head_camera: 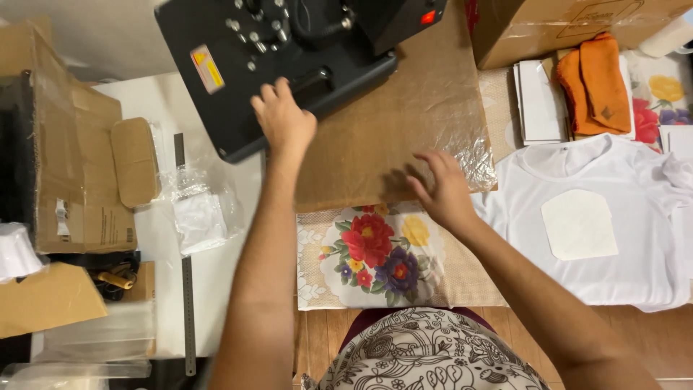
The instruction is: Preparing a t-shirt for printing by unfolding it, smoothing it out, and testing various graphic design placements before using a heat press machine.
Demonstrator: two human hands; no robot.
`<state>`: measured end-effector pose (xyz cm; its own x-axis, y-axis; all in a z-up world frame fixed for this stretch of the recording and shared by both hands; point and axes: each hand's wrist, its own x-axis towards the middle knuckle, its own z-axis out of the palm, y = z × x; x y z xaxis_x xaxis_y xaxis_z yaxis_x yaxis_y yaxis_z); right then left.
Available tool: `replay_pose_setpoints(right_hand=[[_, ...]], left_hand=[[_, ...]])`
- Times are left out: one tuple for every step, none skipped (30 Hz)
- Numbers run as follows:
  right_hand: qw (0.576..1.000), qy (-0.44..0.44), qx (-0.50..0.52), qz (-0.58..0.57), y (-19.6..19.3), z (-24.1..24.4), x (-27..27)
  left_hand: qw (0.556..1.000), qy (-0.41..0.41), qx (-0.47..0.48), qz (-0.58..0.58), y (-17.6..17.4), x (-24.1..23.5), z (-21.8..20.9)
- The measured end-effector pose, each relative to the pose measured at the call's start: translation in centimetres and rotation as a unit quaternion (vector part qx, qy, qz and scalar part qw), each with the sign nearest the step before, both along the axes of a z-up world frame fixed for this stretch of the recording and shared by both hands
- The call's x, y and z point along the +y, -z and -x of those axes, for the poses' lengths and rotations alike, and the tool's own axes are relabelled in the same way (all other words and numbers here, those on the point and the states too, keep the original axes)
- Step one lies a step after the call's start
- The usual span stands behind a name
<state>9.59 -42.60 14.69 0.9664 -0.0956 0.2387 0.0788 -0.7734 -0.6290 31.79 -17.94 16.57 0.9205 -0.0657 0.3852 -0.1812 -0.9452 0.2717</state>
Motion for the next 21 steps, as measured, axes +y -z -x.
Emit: replay_pose_setpoints(right_hand=[[1.000, -0.018, 0.000, -0.017, -0.2, -1.5, 0.6], [1.000, -0.017, 0.000, -0.020, -1.3, -3.3, 1.2], [0.999, -0.026, 0.019, -0.042, -2.2, -4.9, 1.8], [0.997, -0.034, 0.037, -0.065, -3.1, -6.5, 2.4], [0.996, -0.035, 0.040, -0.066, -2.9, -7.9, 2.3], [0.990, -0.021, 0.038, -0.134, -2.8, -9.3, 2.2], [0.979, -0.005, 0.034, -0.200, -2.7, -10.9, 1.9], [0.979, -0.006, 0.035, -0.200, -2.1, -11.7, 1.2], [0.976, 0.059, 0.040, -0.204, -1.5, -12.6, 0.6], [0.969, 0.124, 0.046, -0.207, -0.9, -13.6, 0.0], [0.969, 0.125, 0.048, -0.206, 0.0, -14.0, -1.6], [0.976, 0.141, 0.003, -0.167, 0.9, -14.5, -3.2], [0.979, 0.155, -0.043, -0.126, 1.7, -15.1, -4.9], [0.979, 0.155, -0.044, -0.124, 1.8, -15.8, -6.8], [0.975, 0.144, -0.020, -0.170, 2.0, -16.3, -8.7], [0.967, 0.133, 0.004, -0.217, 2.3, -16.8, -10.6], [0.967, 0.135, 0.006, -0.215, 1.4, -16.8, -11.7], [0.969, 0.114, 0.021, -0.219, 0.5, -16.8, -12.7], [0.970, 0.090, 0.036, -0.223, -0.4, -16.9, -13.6], [0.970, 0.090, 0.039, -0.222, -0.7, -16.8, -14.2], [0.968, 0.065, 0.039, -0.241, -1.2, -16.8, -14.9]], left_hand=[[1.000, 0.003, 0.014, -0.011, -0.3, -1.0, 1.7], [1.000, 0.004, 0.014, -0.013, -1.0, -2.2, 3.3], [0.999, 0.022, 0.028, 0.005, -1.6, -3.4, 5.1], [0.998, 0.039, 0.042, 0.023, -2.1, -4.7, 6.9], [0.998, 0.038, 0.045, 0.022, -2.7, -6.0, 8.4], [0.995, 0.063, 0.059, 0.057, -3.2, -7.3, 9.9], [0.989, 0.089, 0.070, 0.093, -3.9, -8.8, 11.2], [0.989, 0.089, 0.070, 0.093, -3.8, -9.7, 11.7], [0.970, 0.137, 0.108, 0.167, -3.8, -10.6, 12.1], [0.942, 0.184, 0.144, 0.240, -3.8, -11.3, 12.6], [0.942, 0.184, 0.146, 0.241, -2.6, -11.5, 12.0], [0.835, 0.289, 0.256, 0.392, -1.4, -11.6, 11.5], [0.680, 0.376, 0.351, 0.522, -0.2, -11.8, 10.8], [0.679, 0.377, 0.350, 0.523, -2.3, -10.6, 10.6], [0.668, 0.406, 0.348, 0.518, -4.2, -9.3, 10.5], [0.656, 0.435, 0.345, 0.511, -6.2, -8.1, 10.4], [0.654, 0.435, 0.347, 0.513, -6.3, -6.7, 9.0], [0.745, 0.354, 0.228, 0.518, -6.4, -5.4, 7.5], [0.815, 0.260, 0.103, 0.507, -6.5, -3.9, 6.1], [0.815, 0.258, 0.105, 0.509, -6.0, -2.2, 4.3], [0.892, 0.186, -0.004, 0.412, -5.6, -0.6, 2.1]])
